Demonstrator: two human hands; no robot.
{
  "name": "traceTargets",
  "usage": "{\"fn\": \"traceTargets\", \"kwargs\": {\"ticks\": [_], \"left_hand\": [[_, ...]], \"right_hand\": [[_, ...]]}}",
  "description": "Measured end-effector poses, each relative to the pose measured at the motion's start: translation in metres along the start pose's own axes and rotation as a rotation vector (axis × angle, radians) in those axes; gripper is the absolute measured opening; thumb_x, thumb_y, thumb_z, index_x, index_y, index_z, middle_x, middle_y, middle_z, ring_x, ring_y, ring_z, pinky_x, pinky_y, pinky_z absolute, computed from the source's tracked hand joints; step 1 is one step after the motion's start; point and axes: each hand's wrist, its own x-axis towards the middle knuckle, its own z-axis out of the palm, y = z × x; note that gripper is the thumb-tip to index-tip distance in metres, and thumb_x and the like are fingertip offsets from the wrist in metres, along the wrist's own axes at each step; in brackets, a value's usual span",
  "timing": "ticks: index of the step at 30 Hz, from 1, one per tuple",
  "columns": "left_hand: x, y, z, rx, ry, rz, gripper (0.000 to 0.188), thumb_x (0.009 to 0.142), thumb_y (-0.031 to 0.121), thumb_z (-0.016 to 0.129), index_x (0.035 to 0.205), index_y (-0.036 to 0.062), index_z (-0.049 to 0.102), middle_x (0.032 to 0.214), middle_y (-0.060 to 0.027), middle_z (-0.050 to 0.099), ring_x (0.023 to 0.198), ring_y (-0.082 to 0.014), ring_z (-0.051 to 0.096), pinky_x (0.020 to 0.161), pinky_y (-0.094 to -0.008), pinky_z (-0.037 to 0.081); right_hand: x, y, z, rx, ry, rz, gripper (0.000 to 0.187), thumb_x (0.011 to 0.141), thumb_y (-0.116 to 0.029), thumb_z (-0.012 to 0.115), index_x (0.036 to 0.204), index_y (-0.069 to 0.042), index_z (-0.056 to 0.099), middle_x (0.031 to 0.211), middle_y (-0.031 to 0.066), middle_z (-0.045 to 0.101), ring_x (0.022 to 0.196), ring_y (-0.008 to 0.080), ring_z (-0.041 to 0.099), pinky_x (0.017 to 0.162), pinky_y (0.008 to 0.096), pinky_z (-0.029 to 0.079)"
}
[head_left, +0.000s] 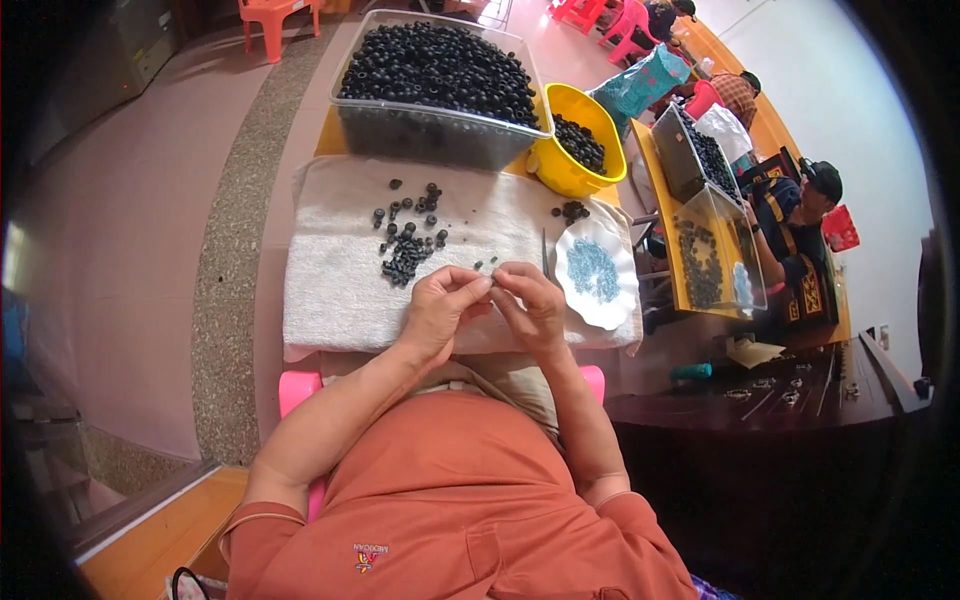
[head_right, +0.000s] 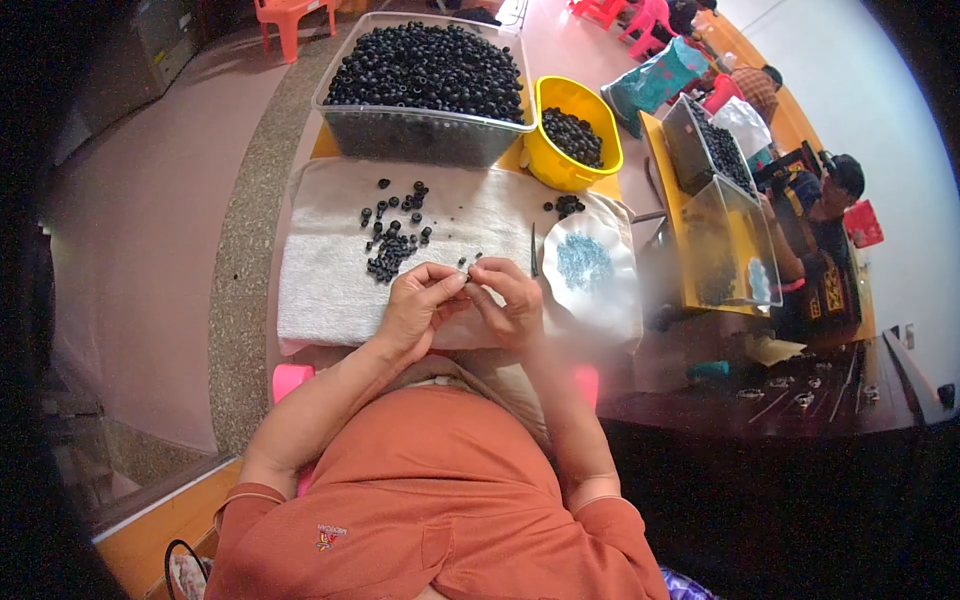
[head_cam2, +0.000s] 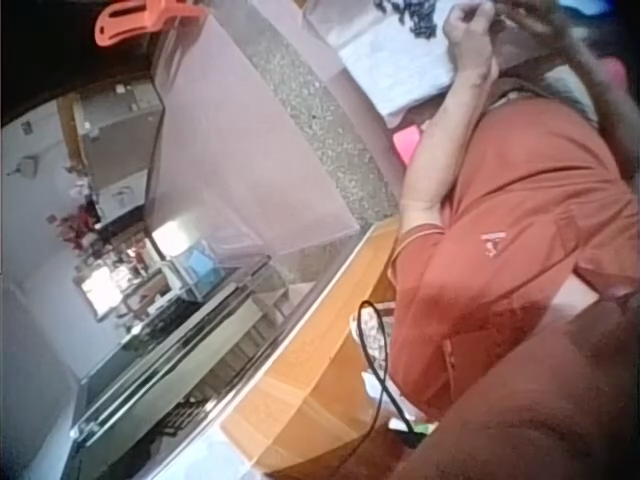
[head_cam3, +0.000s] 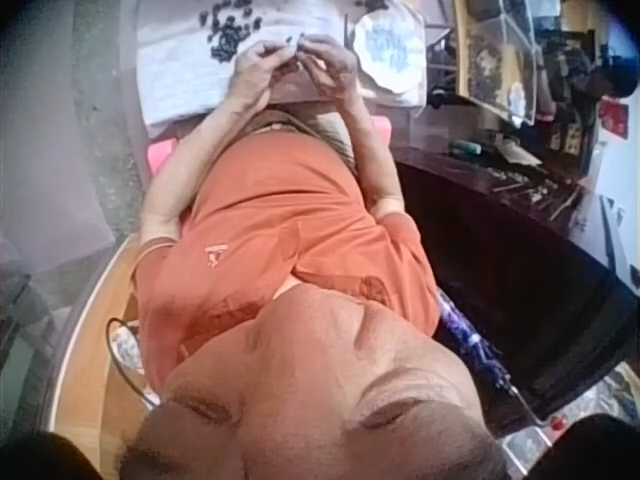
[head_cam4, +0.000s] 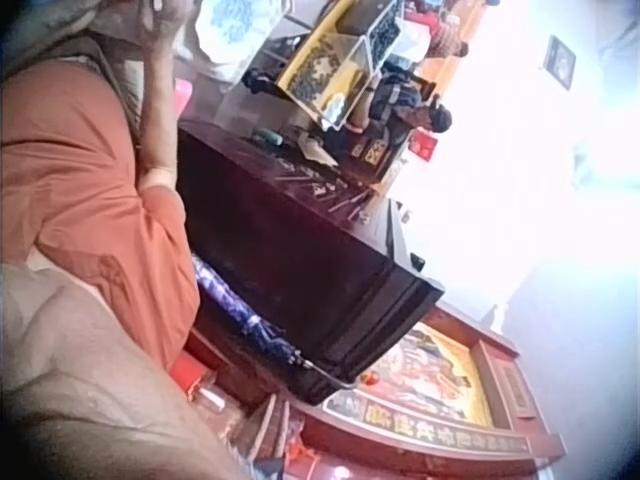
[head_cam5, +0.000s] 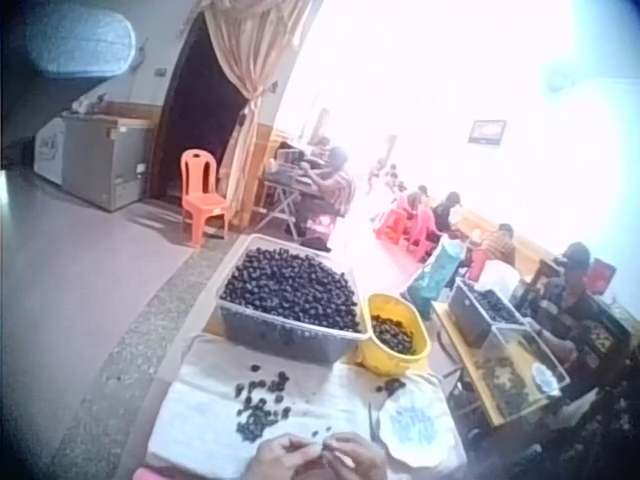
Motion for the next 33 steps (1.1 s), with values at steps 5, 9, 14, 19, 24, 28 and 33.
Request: {"fn": "traceTargets", "kwargs": {"ticks": [5,9,14,19,24,28,33], "left_hand": [[0.0,0.0,0.0,-0.031,0.009,0.003,0.004,0.089,0.005,0.068,0.092,0.0044,0.065,0.089,-0.0044,0.067,0.078,-0.0119,0.064,0.074,-0.0261,0.054],[0.001,-0.002,-0.003,-0.049,0.005,0.031,0.004,0.088,0.005,0.069,0.091,0.0038,0.065,0.088,-0.0041,0.067,0.078,-0.0111,0.063,0.073,-0.0251,0.053],[0.002,-0.004,-0.004,-0.025,0.002,0.06,0.005,0.088,0.006,0.069,0.09,0.0033,0.066,0.087,-0.004,0.067,0.078,-0.0104,0.062,0.073,-0.0242,0.053],[0.002,-0.002,0.002,-0.015,0.042,0.087,0.003,0.089,0.007,0.068,0.09,0.0042,0.066,0.085,-0.0031,0.066,0.076,-0.0091,0.061,0.073,-0.0234,0.051],[0.0,-0.001,0.003,0.001,0.055,0.068,0.004,0.089,0.007,0.067,0.091,0.0044,0.065,0.086,-0.0026,0.066,0.077,-0.0086,0.06,0.072,-0.0231,0.05],[0.0,-0.002,0.002,0.06,0.045,0.089,0.005,0.09,0.007,0.067,0.094,0.0046,0.064,0.088,-0.0024,0.065,0.077,-0.0083,0.06,0.071,-0.0222,0.049],[-0.001,0.004,0.009,0.037,0.085,0.09,0.01,0.091,0.007,0.065,0.101,0.0045,0.063,0.09,-0.0019,0.065,0.077,-0.0087,0.06,0.071,-0.0227,0.05]], "right_hand": [[0.0,-0.013,0.01,-0.083,0.063,-0.031,0.033,0.071,0.002,0.078,0.102,0.0,0.065,0.098,0.0147,0.066,0.083,0.0249,0.068,0.072,0.0312,0.054],[0.0,-0.01,0.015,-0.235,0.107,-0.104,0.032,0.07,0.001,0.077,0.1,-0.001,0.066,0.098,0.015,0.066,0.082,0.0288,0.068,0.071,0.0336,0.055],[-0.002,-0.007,0.021,-0.216,0.121,-0.096,0.031,0.07,0.003,0.074,0.1,-0.001,0.065,0.097,0.0157,0.066,0.082,0.0301,0.068,0.071,0.0338,0.055],[-0.002,-0.005,0.023,-0.163,0.147,-0.066,0.032,0.07,0.004,0.073,0.101,0.0,0.065,0.097,0.0163,0.066,0.082,0.0287,0.068,0.07,0.0331,0.055],[-0.003,-0.011,0.023,-0.106,0.148,0.004,0.035,0.071,0.004,0.072,0.105,0.001,0.064,0.1,0.0161,0.065,0.081,0.0245,0.069,0.07,0.0314,0.055],[0.0,-0.018,0.02,-0.113,0.097,0.059,0.039,0.072,0.005,0.073,0.109,0.003,0.062,0.109,0.0181,0.062,0.092,0.0271,0.066,0.077,0.0322,0.054],[0.013,-0.041,0.01,-0.273,0.042,-0.086,0.042,0.069,0.004,0.069,0.109,-0.001,0.061,0.11,0.0174,0.06,0.097,0.0346,0.062,0.081,0.0391,0.053]]}}
